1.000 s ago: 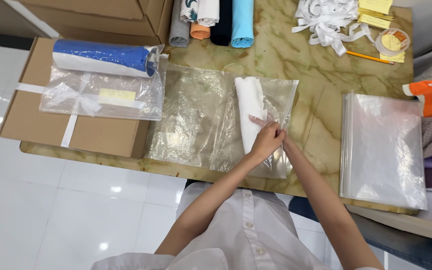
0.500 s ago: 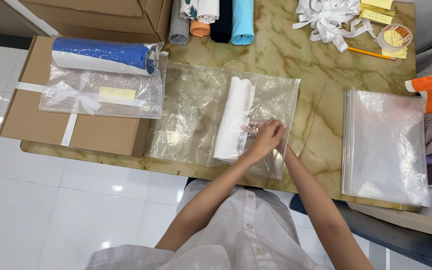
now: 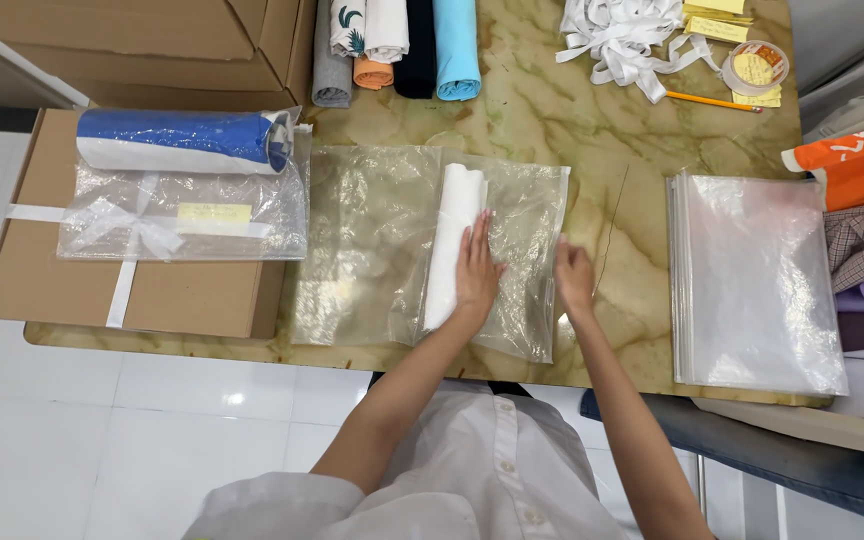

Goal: Packing fabric rolls into plastic bags and then into a cardboard box for shipping

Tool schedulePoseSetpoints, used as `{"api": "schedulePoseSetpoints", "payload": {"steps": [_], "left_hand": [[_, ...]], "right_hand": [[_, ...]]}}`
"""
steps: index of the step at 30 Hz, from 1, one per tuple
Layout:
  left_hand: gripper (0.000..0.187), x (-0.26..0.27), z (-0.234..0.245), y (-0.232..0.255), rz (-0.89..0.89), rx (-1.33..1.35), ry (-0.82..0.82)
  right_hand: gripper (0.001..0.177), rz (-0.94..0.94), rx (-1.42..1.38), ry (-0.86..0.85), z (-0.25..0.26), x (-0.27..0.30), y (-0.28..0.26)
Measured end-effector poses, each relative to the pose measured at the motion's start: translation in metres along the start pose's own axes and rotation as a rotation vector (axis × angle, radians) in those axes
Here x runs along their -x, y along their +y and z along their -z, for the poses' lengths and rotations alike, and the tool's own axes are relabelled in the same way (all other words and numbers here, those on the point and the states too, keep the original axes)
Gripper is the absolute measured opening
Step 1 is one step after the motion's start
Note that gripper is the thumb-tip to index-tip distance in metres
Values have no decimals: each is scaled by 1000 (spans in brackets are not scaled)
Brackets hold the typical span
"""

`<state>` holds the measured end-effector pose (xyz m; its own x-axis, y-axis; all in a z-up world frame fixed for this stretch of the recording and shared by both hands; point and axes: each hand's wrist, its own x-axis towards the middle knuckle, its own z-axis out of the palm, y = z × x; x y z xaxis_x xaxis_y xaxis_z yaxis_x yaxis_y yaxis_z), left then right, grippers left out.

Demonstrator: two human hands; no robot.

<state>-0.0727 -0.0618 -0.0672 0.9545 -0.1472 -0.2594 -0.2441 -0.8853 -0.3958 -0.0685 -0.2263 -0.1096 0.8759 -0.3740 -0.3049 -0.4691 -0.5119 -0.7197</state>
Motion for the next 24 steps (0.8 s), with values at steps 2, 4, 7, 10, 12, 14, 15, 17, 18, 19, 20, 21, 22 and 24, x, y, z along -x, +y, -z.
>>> {"api": "schedulePoseSetpoints", "payload": {"steps": [2, 4, 7, 10, 12, 14, 15, 17, 18, 19, 20, 21, 22, 24], "left_hand": [[79, -11, -18, 12, -19, 14, -25], [85, -17, -29, 15, -35, 26, -51], [88, -16, -37, 9, -25, 146, -11], [86, -16, -47, 2, -55, 280, 53], [89, -16, -53, 1, -47, 360, 49], [86, -20, -64, 0, -50, 491, 77], [84, -20, -71, 0, -58, 621, 101], [81, -24, -78, 0, -73, 700, 118], [78, -27, -81, -1, -90, 780, 136], [78, -28, -78, -4, -84, 778, 133], [70, -29, -75, -7, -80, 778, 185], [64, -31, -72, -10, -78, 777, 238], [64, -26, -66, -20, -74, 776, 235], [64, -18, -52, -36, 60, 552, 302]], "right_hand": [[64, -33, 99, -2, -15, -19, 21], [63, -63, 196, -5, -29, -24, 32], [59, -48, 378, 91, -46, -9, 33], [43, 124, 419, 282, -55, 5, 35], [39, 307, 503, 427, -58, 11, 43], [37, 348, 504, 456, -59, 10, 45], [36, 383, 508, 482, -60, 11, 48], [39, 401, 500, 477, -59, 10, 50], [41, 418, 492, 474, -58, 9, 52], [41, 421, 490, 468, -55, 8, 51], [40, 411, 482, 447, -53, 7, 50], [39, 400, 475, 425, -51, 6, 49], [39, 401, 473, 421, -49, 2, 47], [34, 388, 391, 389, -44, -5, 45]]}}
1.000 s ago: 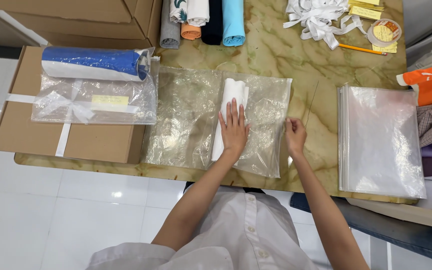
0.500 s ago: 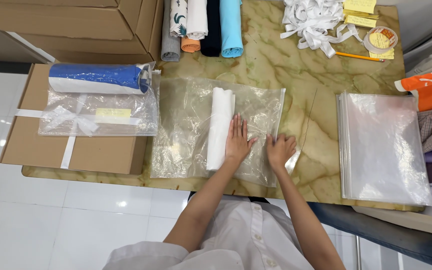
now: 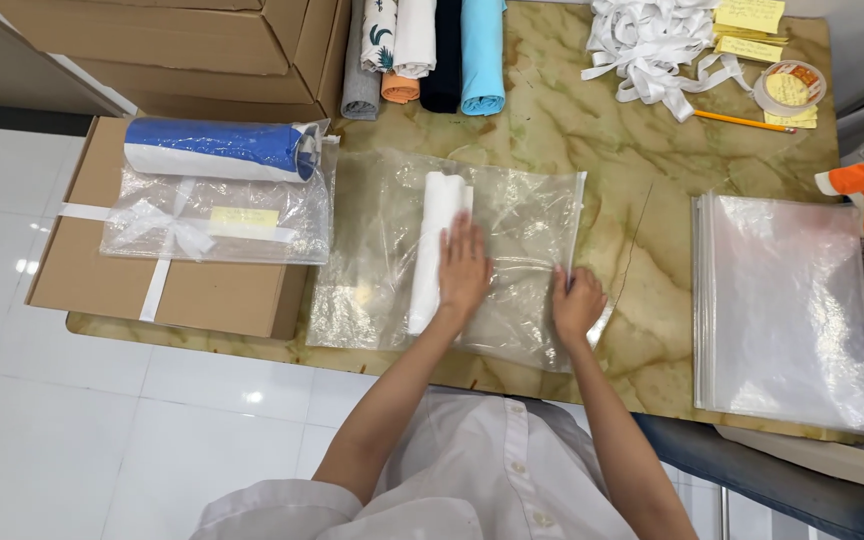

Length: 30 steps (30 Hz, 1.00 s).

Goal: Packing fabric rolls into plastic bags and then into a cardboard box for shipping

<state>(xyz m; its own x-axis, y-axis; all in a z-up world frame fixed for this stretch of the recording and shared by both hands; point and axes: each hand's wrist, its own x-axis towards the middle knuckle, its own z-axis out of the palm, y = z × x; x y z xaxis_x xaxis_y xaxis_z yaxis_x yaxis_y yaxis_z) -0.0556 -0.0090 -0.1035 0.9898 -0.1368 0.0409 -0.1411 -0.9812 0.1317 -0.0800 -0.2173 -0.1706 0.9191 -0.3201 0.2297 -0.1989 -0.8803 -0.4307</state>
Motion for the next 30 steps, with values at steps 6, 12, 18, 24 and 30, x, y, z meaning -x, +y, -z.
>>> {"api": "schedulePoseSetpoints", "payload": {"steps": [6, 12, 18, 24, 30], "left_hand": [[82, -6, -6, -2, 93, -372, -221], [96, -14, -13, -7, 85, -287, -328], [82, 1, -24, -35, 15, 110, -128], [61, 3, -42, -59, 31, 523, 92], [54, 36, 5, -45, 111, 152, 134]], "right_hand": [[40, -107, -46, -105, -5, -2, 5], [41, -100, -40, -132, 1, -3, 4], [38, 0, 13, -33, 3, 4, 0], [38, 99, 81, 54, -5, 7, 7], [39, 13, 34, -51, 6, -3, 1]]}}
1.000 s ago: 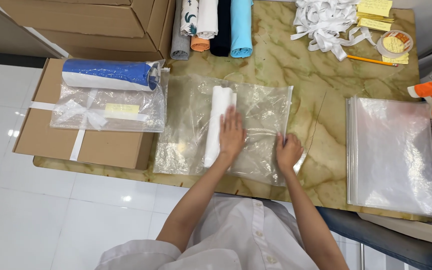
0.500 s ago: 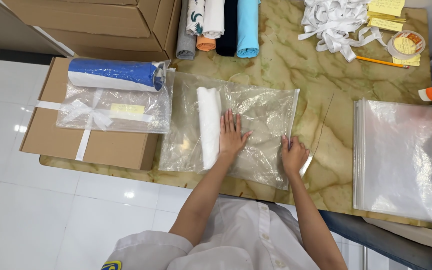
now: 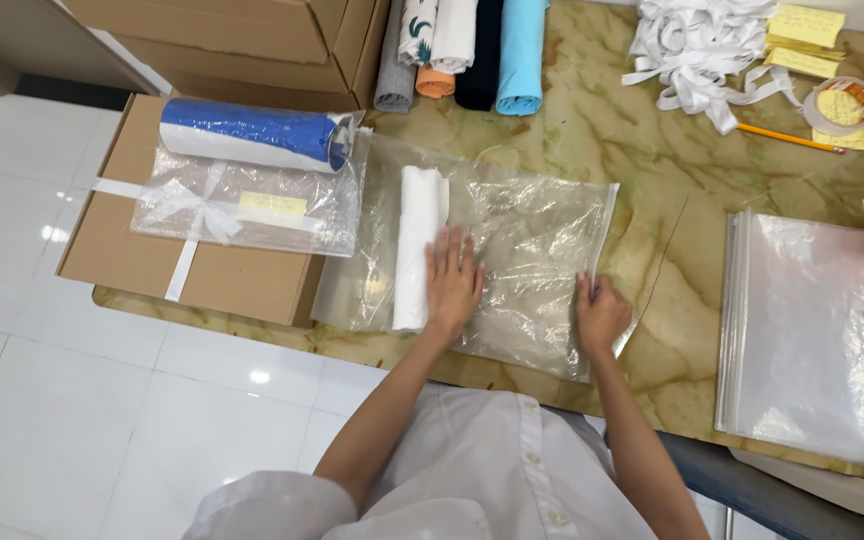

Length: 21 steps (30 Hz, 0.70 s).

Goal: Packing fabric rolls into plastic bags and then into a cardboard box for shipping

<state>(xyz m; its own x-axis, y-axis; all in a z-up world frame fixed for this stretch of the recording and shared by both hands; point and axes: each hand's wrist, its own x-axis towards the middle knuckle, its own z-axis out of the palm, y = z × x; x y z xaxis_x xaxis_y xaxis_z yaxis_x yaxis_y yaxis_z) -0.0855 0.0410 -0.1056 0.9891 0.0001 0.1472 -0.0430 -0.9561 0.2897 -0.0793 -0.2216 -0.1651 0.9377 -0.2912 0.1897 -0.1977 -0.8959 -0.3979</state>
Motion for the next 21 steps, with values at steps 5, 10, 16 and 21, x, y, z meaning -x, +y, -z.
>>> {"api": "schedulePoseSetpoints", "payload": {"steps": [5, 10, 16, 21], "left_hand": [[78, 20, 10, 1, 150, -305, -297], [89, 23, 5, -2, 124, -271, -387], [94, 26, -2, -21, 153, 22, -304], [54, 15, -27, -44, 121, 244, 4]], "right_hand": [[40, -112, -100, -145, 5, -16, 6], [40, -213, -173, -204, 7, -21, 8], [37, -251, -246, -229, 16, -20, 2], [34, -304, -371, -214, 9, -19, 10]]}}
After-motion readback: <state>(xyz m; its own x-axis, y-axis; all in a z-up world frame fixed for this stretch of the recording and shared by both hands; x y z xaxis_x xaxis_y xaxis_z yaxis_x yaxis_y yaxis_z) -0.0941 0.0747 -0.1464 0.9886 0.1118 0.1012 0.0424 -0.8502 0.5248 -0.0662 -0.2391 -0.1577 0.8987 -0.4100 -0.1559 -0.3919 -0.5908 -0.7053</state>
